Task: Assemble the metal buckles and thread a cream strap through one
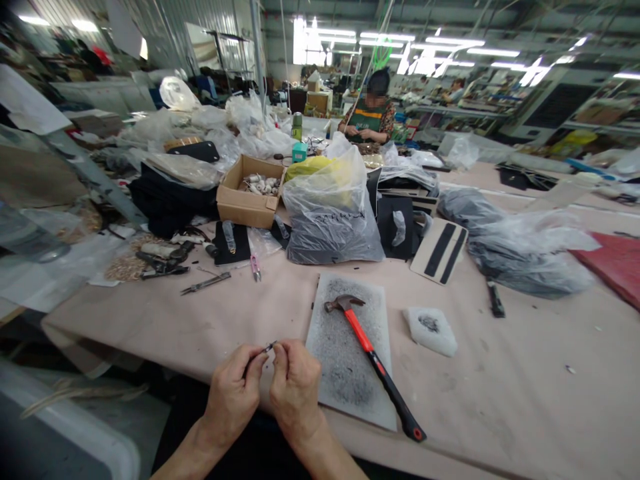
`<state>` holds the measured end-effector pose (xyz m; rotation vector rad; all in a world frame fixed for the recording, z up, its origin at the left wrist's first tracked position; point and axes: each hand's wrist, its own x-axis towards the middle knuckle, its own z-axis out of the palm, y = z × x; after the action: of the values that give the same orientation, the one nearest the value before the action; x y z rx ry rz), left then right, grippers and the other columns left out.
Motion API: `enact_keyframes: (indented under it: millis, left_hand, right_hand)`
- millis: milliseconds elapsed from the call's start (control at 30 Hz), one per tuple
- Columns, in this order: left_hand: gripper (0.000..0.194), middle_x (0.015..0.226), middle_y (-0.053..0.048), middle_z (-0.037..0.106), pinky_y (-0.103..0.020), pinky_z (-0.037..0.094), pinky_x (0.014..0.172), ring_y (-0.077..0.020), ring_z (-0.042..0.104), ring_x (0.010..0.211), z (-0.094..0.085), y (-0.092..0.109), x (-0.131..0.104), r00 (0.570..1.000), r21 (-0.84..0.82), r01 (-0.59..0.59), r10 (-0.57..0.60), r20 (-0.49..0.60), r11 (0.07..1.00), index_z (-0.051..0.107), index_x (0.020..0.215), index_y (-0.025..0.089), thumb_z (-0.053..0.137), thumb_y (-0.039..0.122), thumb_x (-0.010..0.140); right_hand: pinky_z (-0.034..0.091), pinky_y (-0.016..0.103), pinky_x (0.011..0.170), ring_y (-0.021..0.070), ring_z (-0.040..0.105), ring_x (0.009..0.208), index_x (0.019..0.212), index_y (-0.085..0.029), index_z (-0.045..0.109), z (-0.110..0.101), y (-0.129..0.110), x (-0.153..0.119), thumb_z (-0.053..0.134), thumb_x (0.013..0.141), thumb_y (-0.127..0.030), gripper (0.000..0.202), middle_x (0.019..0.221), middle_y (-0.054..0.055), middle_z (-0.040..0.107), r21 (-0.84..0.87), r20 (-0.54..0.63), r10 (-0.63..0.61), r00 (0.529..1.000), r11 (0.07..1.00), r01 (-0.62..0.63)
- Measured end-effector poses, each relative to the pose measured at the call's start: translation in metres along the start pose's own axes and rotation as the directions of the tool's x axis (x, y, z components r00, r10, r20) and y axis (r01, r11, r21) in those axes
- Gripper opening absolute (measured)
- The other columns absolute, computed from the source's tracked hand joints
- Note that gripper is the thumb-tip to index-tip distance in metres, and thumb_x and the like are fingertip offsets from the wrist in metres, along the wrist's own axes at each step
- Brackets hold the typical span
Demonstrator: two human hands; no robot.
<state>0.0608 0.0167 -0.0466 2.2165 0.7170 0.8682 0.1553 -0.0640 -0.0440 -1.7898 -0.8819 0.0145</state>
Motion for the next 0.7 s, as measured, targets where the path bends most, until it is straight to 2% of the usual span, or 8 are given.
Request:
enact_keyframes:
  millis: [167,300,367,467,567,633,700]
  left_hand:
    - [0.018,0.070,-0.002,0.064,-0.025,0.047,0.060,-0.0155,0.063,0.064,0.0003,0.0046,0.0028,1.000,0.015,-0.015,0.015,-0.015,1.000,0.060,0.083,0.018,0.046,0.019,0.094]
    - [0.017,0.072,-0.002,0.064,-0.026,0.047,0.062,-0.0157,0.063,0.066,0.0006,0.0033,0.0011,1.000,0.034,-0.019,0.020,-0.013,0.999,0.060,0.084,0.018,0.046,0.019,0.094]
    - [0.017,0.072,-0.002,0.064,-0.026,0.047,0.062,-0.0163,0.063,0.066,0.0007,0.0013,0.0001,1.000,0.048,-0.016,0.016,-0.014,0.999,0.060,0.084,0.018,0.046,0.019,0.093]
    - [0.017,0.072,-0.002,0.064,-0.027,0.047,0.062,-0.0167,0.063,0.066,0.0006,-0.0014,0.0004,1.000,0.040,0.001,-0.001,0.012,0.999,0.060,0.083,0.018,0.046,0.019,0.093]
    - [0.017,0.070,-0.001,0.064,-0.026,0.047,0.061,-0.0160,0.063,0.064,0.0001,-0.0025,0.0022,0.999,0.018,0.032,-0.032,0.027,0.999,0.060,0.081,0.019,0.046,0.019,0.092]
    - [0.018,0.069,-0.001,0.064,-0.025,0.047,0.060,-0.0154,0.062,0.063,-0.0008,-0.0026,0.0029,0.998,0.002,0.050,-0.050,0.028,0.999,0.060,0.080,0.019,0.047,0.020,0.092]
    - [0.018,0.067,0.000,0.064,-0.024,0.047,0.059,-0.0148,0.062,0.061,-0.0019,-0.0026,0.0024,0.998,-0.014,0.061,-0.061,0.024,0.998,0.060,0.080,0.019,0.047,0.020,0.092]
  right_hand:
    - [0.043,0.022,0.050,0.0116,0.056,0.047,0.083,-0.018,0.060,-0.0010,0.0031,-0.0026,0.046,0.096,-0.027,0.022,0.057,-0.001,0.059,0.033,-0.006,0.075,0.997,0.997,-0.075]
    - [0.043,0.023,0.053,0.0133,0.058,0.053,0.082,-0.017,0.061,-0.0014,0.0027,-0.0002,0.044,0.095,-0.026,0.023,0.060,0.001,0.060,-0.028,-0.009,-0.004,1.000,1.000,0.004]
    - [0.043,0.024,0.053,0.0139,0.057,0.054,0.080,-0.018,0.061,-0.0021,0.0035,0.0018,0.043,0.095,-0.028,0.025,0.060,0.001,0.059,-0.018,0.040,0.005,0.999,1.000,-0.004]
    - [0.040,0.023,0.049,0.0126,0.053,0.050,0.076,-0.018,0.059,-0.0022,0.0053,0.0033,0.045,0.094,-0.034,0.028,0.056,-0.001,0.055,0.110,0.147,0.189,0.971,0.972,-0.206]
    - [0.039,0.021,0.044,0.0105,0.048,0.045,0.072,-0.017,0.058,0.0007,0.0056,0.0028,0.051,0.091,-0.040,0.030,0.054,-0.002,0.054,0.289,0.248,0.384,0.889,0.847,-0.446]
    - [0.039,0.020,0.043,0.0099,0.048,0.044,0.070,-0.017,0.059,0.0029,0.0048,0.0028,0.055,0.088,-0.042,0.031,0.054,-0.003,0.054,0.380,0.281,0.436,0.855,0.768,-0.516]
    - [0.040,0.020,0.045,0.0105,0.051,0.046,0.071,-0.017,0.059,0.0036,0.0039,0.0036,0.056,0.088,-0.041,0.030,0.054,-0.003,0.054,0.433,0.245,0.456,0.856,0.738,-0.517]
